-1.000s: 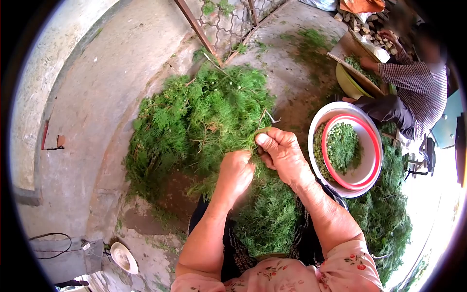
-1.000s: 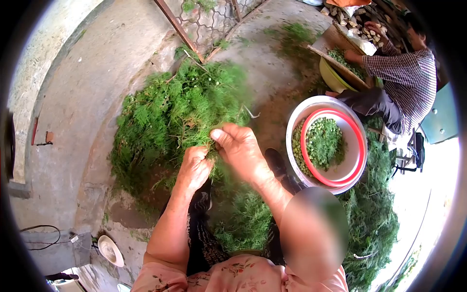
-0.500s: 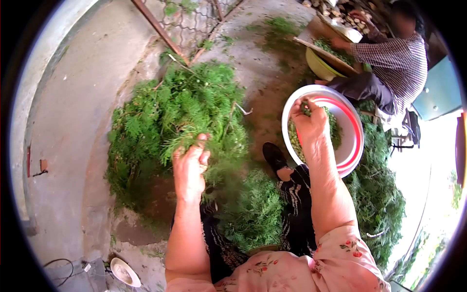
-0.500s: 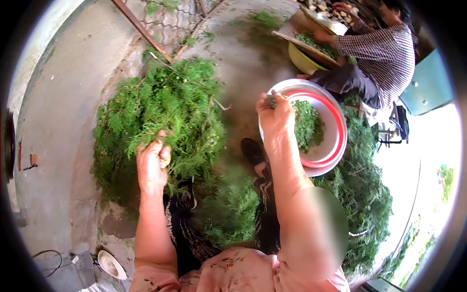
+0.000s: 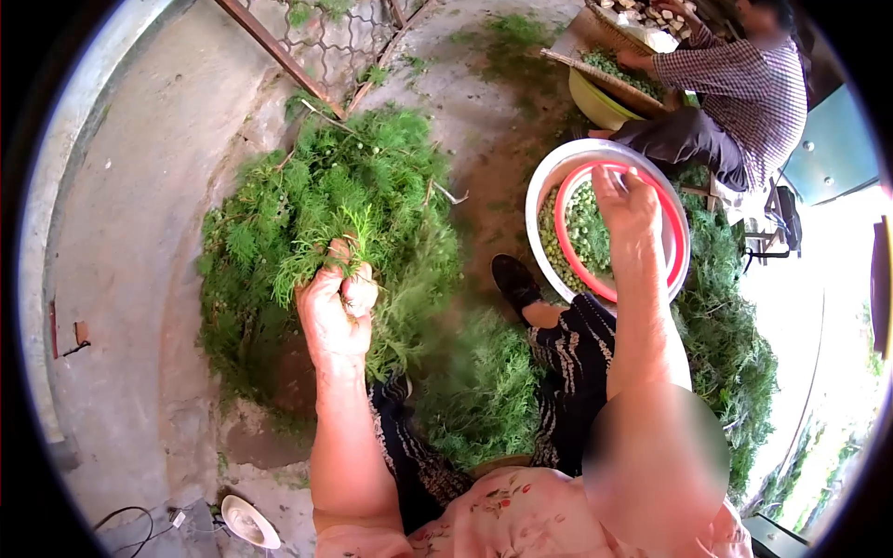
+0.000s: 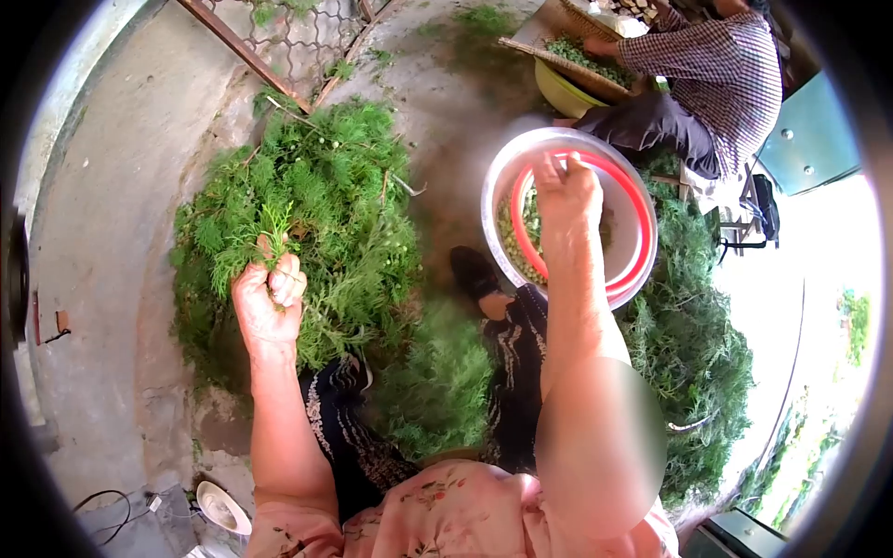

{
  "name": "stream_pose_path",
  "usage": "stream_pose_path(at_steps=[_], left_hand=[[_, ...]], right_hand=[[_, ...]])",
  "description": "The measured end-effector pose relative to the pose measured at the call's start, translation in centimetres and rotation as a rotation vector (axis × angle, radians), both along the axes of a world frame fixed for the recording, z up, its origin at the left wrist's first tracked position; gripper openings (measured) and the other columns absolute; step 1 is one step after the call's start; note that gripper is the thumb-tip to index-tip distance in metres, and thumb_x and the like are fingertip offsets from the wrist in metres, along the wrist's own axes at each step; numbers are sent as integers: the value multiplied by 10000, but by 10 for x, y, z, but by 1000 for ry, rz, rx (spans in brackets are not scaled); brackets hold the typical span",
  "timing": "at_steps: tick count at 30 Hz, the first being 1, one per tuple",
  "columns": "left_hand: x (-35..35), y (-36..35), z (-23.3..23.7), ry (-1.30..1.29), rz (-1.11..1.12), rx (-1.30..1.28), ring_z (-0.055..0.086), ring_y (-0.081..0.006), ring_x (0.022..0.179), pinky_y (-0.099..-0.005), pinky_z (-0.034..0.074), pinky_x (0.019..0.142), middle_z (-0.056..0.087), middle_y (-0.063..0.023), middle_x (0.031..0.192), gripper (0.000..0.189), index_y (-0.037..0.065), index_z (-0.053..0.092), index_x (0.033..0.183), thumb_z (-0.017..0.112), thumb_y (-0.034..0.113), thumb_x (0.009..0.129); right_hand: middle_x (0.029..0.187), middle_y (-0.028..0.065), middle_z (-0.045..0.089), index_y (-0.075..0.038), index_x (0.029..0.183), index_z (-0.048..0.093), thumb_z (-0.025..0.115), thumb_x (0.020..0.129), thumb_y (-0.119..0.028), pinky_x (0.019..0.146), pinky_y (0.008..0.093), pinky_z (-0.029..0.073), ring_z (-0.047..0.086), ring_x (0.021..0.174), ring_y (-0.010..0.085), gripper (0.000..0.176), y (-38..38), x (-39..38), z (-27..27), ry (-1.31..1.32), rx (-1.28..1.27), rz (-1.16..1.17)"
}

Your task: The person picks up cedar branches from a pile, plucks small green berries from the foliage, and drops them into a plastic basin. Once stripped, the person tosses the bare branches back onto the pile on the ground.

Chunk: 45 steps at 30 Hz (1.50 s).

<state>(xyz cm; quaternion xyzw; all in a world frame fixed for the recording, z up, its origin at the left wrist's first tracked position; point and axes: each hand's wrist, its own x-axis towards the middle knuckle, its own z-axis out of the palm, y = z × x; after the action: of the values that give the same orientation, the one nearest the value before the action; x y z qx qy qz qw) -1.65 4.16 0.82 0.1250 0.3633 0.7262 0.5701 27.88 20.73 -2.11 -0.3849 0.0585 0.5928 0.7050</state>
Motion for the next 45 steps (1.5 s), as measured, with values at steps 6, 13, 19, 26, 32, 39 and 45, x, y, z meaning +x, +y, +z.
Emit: stream_pose_path(at_steps=[6, 13, 19, 26, 32, 39, 45], left_hand=[[-4, 3, 2, -81, -49, 145, 298, -66, 409, -203, 242, 385, 350, 24, 500, 193, -29, 497, 978, 477, 140, 887], [-11, 0, 7, -174, -77, 302, 310, -78, 418, -209, 246, 385, 355, 22, 498, 173, 15, 445, 969, 429, 44, 800], [-18, 0, 1, -274, -155, 445, 339, -99, 411, -224, 254, 366, 387, 9, 488, 138, 26, 449, 962, 461, 109, 852], [-17, -1, 6, -294, -16, 213, 314, -91, 409, -225, 263, 368, 370, 10, 508, 162, 10, 493, 984, 414, 135, 919], [-21, 5, 13, 350, 508, -490, 494, -167, 871, -286, 404, 744, 551, -80, 989, 345, 46, 475, 1164, 581, 97, 839], [-23, 1, 3, 807, 379, -121, 589, -163, 820, -288, 466, 764, 636, -78, 894, 150, 40, 629, 975, 595, 70, 832], [-7, 9, -5, 815, -73, -351, 482, -97, 609, -252, 408, 592, 544, 14, 699, 193, 55, 618, 857, 561, 237, 885]], right_hand=[[905, 156, 585, 3, 951, 497, 460, 910, -110, 764, 393, 499, 583, 816, 275, 126, -49, -78, -5, -144, 67, 667], [898, 82, 588, -25, 1091, 502, 568, 867, -286, 655, 341, 479, 573, 773, 164, 350, -120, -143, -15, -480, -316, 1135], [948, 66, 592, -5, 1023, 541, 600, 847, -328, 741, 339, 437, 544, 937, 194, 373, -129, -163, -34, -167, -193, 1169], [847, 36, 600, -33, 971, 569, 551, 875, -138, 600, 290, 470, 594, 669, 154, 143, -125, -166, -7, -216, -56, 1083], [788, 58, 639, 8, 896, 596, 524, 864, -38, 558, 268, 492, 578, 583, 121, 91, -125, -165, -2, -253, 72, 1052], [792, 32, 637, 25, 925, 626, 561, 841, -28, 567, 246, 500, 570, 628, 94, 118, -132, -165, -11, -409, 195, 1060], [767, 9, 623, 16, 920, 618, 574, 839, -25, 585, 237, 507, 590, 646, 86, 101, -138, -168, 6, -588, 275, 1159]])
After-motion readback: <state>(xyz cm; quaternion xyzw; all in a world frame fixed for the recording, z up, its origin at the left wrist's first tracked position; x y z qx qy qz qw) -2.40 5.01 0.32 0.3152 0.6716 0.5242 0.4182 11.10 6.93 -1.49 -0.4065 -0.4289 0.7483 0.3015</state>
